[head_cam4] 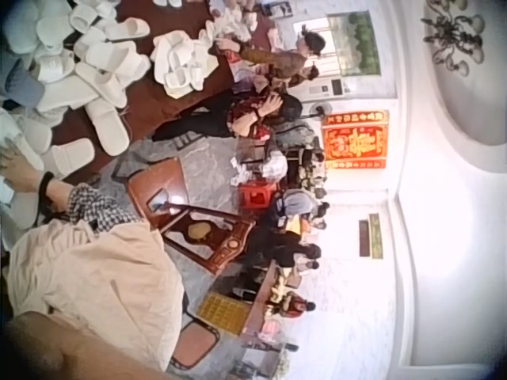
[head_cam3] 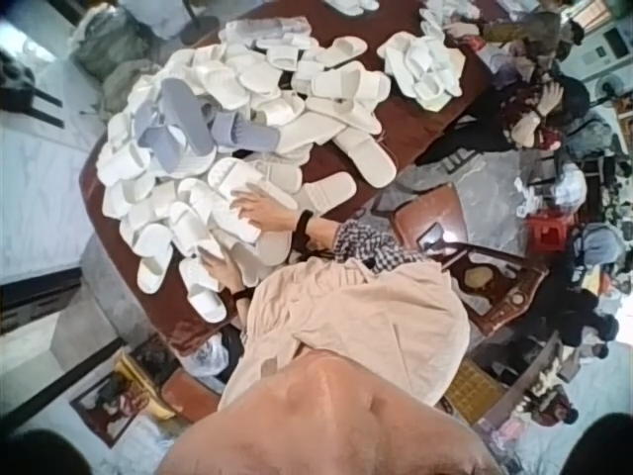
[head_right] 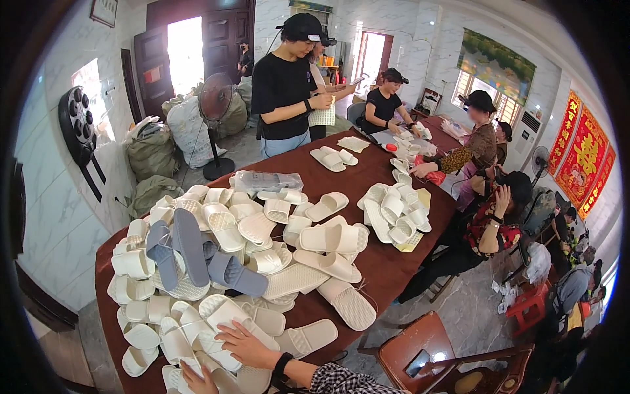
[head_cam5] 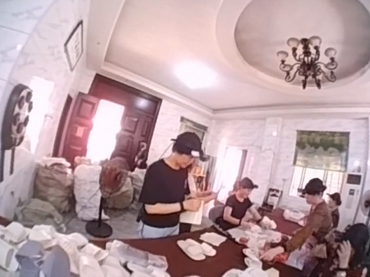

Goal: Moving large material bags and then organizing a large quantity of white slippers on a communal work table in a factory.

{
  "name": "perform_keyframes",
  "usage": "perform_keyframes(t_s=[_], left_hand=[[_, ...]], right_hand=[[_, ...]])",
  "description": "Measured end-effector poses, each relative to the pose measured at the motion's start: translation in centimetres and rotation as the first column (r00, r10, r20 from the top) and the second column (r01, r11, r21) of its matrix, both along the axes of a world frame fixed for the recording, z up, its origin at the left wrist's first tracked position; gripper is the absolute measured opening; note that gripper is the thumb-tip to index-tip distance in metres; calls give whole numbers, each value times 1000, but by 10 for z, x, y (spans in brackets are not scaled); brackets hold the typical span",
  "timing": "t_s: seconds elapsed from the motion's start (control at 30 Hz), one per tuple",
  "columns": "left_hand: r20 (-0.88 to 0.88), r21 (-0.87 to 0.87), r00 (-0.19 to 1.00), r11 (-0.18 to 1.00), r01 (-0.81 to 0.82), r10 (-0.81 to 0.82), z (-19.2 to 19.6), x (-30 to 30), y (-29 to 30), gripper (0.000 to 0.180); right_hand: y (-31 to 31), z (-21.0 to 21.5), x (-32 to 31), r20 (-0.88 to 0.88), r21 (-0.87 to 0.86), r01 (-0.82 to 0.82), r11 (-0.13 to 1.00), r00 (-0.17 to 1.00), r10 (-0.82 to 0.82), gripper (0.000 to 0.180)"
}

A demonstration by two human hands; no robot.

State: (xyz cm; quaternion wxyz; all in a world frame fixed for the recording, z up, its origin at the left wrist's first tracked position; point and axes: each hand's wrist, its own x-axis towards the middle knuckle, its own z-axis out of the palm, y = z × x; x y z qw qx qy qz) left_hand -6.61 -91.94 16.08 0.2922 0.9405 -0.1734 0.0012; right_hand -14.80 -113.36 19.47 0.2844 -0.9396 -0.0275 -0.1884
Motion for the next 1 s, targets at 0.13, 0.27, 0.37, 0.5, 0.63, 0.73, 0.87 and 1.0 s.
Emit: perform_keyframes(t_s=[0.13,0.27,0.37,0.5,0.63,0.73,0.87,1.0], left_hand=[[0,6,1000,1000,11,-11,3,0,-1,77],[10,-11,1000,1000,19,-19,3,-1,0,78],[5,-1,1000,1000,15,-15,4,-2,0,79],[-16,1,1000,1000,8,-8,5,-2,-1,79],[-16,-11,1000,1000,4,-4,4,-2,0,79],[-24,-10,1000,1000,-1,1,5,-2,-1,79],[-10,4,1000,1000,-8,8,2,-1,-1,80],[3,-11,1000,1000,0,0,1,-1,0,80]], right_hand=[[-1,2,-2,-46,-18,7,1000,999,-8,22],[0,1,-1,-52,-20,9,1000,999,-10,23],[1,1,-2,-47,-26,7,1000,999,-9,23],[0,0,-2,-41,-25,9,1000,999,-10,23],[0,2,-1,-43,-19,3,1000,999,-3,23],[1,0,-1,-22,-10,6,1000,1000,-6,23],[0,-1,-1,-57,-14,2,1000,998,-3,24],[0,0,-1,-61,-12,-4,1000,998,3,24]])
